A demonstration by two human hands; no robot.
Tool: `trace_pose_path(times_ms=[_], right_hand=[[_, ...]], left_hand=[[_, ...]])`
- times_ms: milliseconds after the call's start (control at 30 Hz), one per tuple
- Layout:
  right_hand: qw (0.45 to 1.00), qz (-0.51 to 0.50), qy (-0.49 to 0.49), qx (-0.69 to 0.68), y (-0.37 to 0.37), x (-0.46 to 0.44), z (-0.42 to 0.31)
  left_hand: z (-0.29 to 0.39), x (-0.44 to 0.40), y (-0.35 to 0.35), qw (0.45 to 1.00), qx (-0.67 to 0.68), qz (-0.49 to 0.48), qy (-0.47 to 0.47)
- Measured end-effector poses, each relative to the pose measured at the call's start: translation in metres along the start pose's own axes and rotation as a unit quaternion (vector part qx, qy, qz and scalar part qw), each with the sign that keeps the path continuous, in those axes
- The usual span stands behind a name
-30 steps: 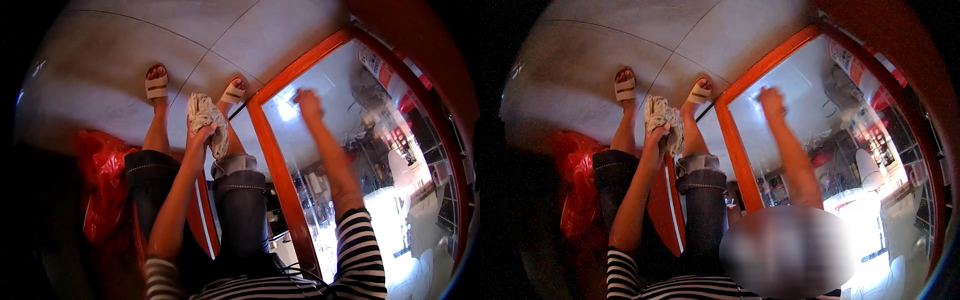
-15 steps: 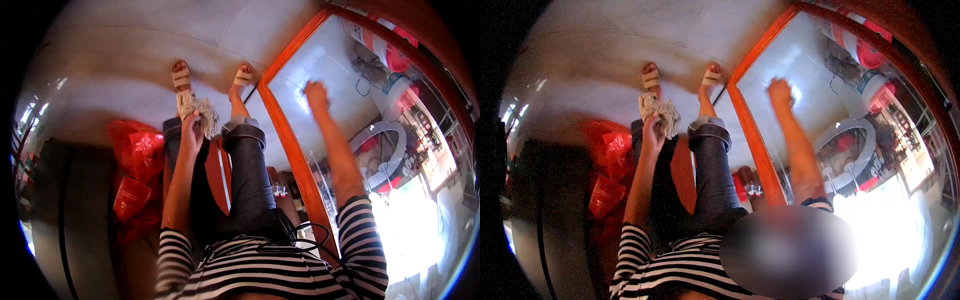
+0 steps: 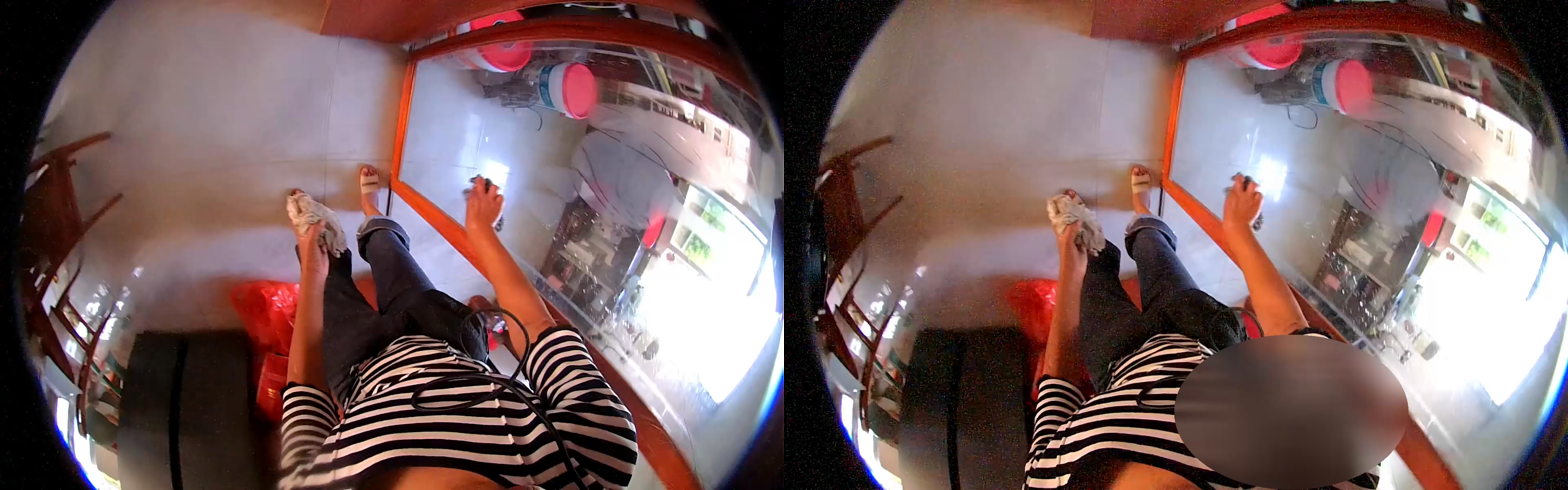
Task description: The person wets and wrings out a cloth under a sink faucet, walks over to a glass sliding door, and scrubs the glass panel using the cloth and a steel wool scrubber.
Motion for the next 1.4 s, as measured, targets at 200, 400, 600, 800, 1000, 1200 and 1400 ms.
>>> trace_pose_path(times_ms=[200,400,600,800,1000,1200,1400], right_hand=[[0.976,0.139,0.147,-0.083,-0.158,0.048,0.074],[0.931,0.293,0.202,-0.078,-0.179,0.104,0.137],[0.997,-0.033,0.067,-0.034,0.022,0.072,0.098],[0.981,0.157,0.093,-0.065,0.01,0.116,0.114],[0.946,0.22,0.21,-0.114,-0.116,0.208,0.187],[0.82,0.424,0.364,-0.12,-0.252,0.318,0.276],[0.771,0.461,0.41,-0.158,-0.318,0.305,0.292]], left_hand=[[0.054,0.034,0.059,0.993,-0.073,-0.092,0.017],[0.061,0.029,0.057,0.987,-0.072,-0.145,-0.01],[0.074,0.031,0.047,0.984,-0.124,-0.132,0.001],[0.103,0.035,0.061,0.982,-0.108,-0.151,0.027],[0.112,0.002,0.101,0.972,-0.175,-0.16,0.003],[0.105,-0.055,0.183,0.958,-0.196,-0.193,-0.086],[0.108,-0.068,0.25,0.913,-0.253,-0.303,-0.102]])
Point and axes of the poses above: each hand's wrist, its own x-axis away from the middle knuckle, its own y-axis out of the palm, z = x × y, the point moved 2 cm from there along -x, towards the middle knuckle, and after that the axes turned 15 degrees about -z, right-handed, at the moved point
